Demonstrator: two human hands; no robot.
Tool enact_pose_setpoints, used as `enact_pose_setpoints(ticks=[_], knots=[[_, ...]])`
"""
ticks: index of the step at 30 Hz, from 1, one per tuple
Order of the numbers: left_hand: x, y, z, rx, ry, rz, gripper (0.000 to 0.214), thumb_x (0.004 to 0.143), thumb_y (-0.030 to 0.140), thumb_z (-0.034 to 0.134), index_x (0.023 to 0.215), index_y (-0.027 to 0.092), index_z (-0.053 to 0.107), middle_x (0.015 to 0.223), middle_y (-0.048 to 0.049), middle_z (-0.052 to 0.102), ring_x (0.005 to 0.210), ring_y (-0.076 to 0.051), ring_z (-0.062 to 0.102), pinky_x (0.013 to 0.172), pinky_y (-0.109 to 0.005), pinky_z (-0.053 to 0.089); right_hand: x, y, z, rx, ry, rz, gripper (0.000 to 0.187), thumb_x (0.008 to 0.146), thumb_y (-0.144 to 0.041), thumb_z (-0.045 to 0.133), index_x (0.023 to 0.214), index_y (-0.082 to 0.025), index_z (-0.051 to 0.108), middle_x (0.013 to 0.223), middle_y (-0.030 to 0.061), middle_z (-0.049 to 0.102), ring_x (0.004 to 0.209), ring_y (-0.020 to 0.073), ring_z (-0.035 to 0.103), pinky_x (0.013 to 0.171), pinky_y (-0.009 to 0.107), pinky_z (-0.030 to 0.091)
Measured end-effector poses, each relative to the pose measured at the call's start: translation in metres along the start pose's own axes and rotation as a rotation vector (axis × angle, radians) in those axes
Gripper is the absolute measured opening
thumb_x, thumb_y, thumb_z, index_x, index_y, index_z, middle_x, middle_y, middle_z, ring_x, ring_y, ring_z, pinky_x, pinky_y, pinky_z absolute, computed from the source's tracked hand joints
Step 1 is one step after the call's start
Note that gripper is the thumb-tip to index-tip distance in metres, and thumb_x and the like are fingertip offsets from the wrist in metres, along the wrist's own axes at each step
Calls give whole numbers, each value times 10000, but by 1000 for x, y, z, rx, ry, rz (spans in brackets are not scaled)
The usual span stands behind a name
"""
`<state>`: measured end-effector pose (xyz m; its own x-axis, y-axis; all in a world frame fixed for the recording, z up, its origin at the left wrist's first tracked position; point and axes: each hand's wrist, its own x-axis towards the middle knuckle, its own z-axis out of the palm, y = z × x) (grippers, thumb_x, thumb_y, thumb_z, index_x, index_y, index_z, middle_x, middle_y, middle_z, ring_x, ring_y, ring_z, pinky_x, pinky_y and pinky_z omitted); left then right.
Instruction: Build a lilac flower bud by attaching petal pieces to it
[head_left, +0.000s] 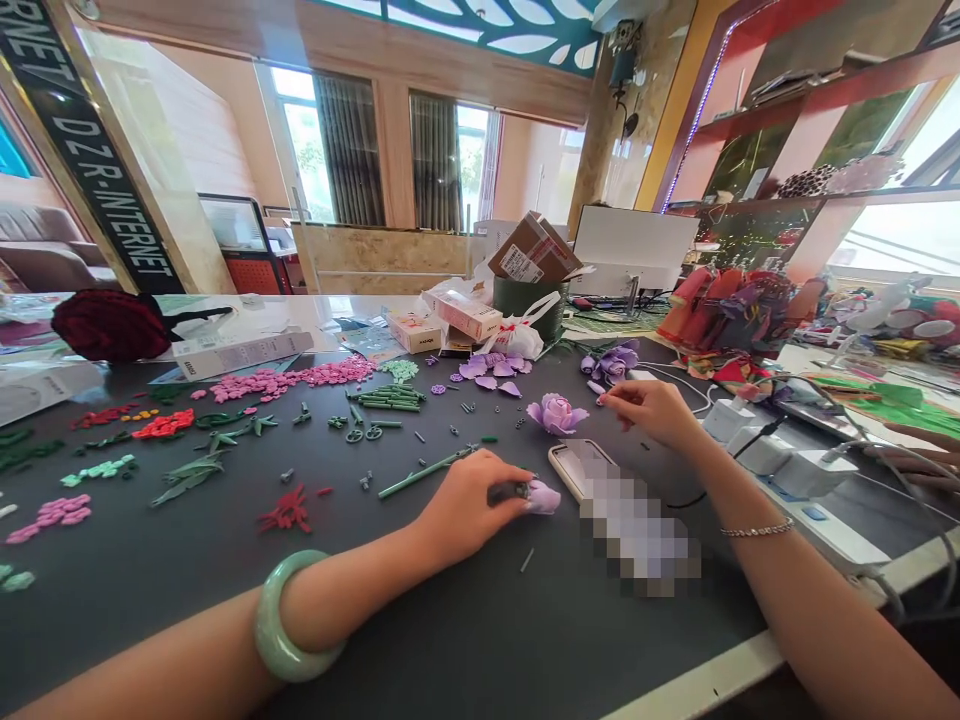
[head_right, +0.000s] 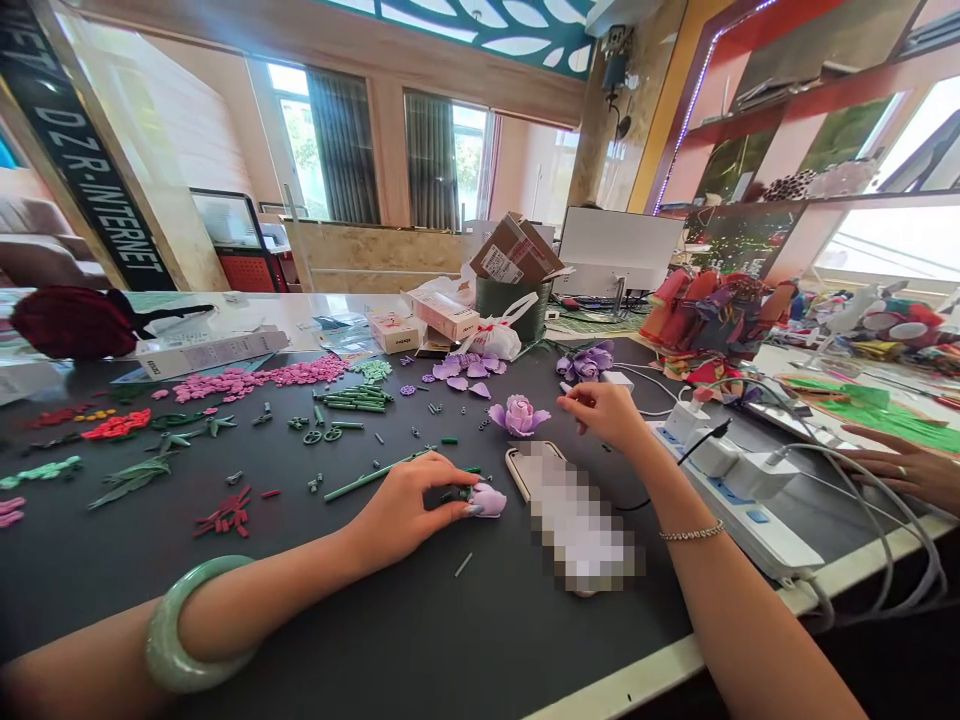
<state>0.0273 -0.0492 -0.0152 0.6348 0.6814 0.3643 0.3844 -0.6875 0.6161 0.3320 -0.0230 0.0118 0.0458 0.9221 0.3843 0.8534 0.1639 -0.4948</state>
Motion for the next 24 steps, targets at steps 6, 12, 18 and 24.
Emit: enact_pose_setpoints(ticks=[6,12,18,24], knots=[[0,0,-1,28,-28,-29,238,777,234,707,1005,173,735,913,-65,725,924,-227,632,831,-351,496,-1,-6,8,10,-73,-14,354,815,-505,521,709,-190,644,487,-11,614,477,170,615,569,282,442],[0,-2,0,23,-40,-21,244,781,227,701,1016,163,717,946,-66,722,941,-224,619,837,-352,491,-1,-9,8,6,-120,-5,359,804,-517,527,713,-189,641,480,-6,612,479,166,596,558,283,426],[0,-2,0,16,-33,-41,252,792,224,668,1033,151,674,958,-67,706,965,-228,601,833,-348,485,-1,-17,10,-1,-144,-6,395,770,-565,515,703,-199,649,475,-4,606,477,161,576,561,285,419],[-1,-1,-1,25,-24,-9,232,806,198,618,1026,131,652,954,-80,702,966,-241,594,828,-362,490,-6,-35,4,-19,-166,-40,401,774,-584,523,719,-216,672,464,-12,587,465,155,550,553,282,394]])
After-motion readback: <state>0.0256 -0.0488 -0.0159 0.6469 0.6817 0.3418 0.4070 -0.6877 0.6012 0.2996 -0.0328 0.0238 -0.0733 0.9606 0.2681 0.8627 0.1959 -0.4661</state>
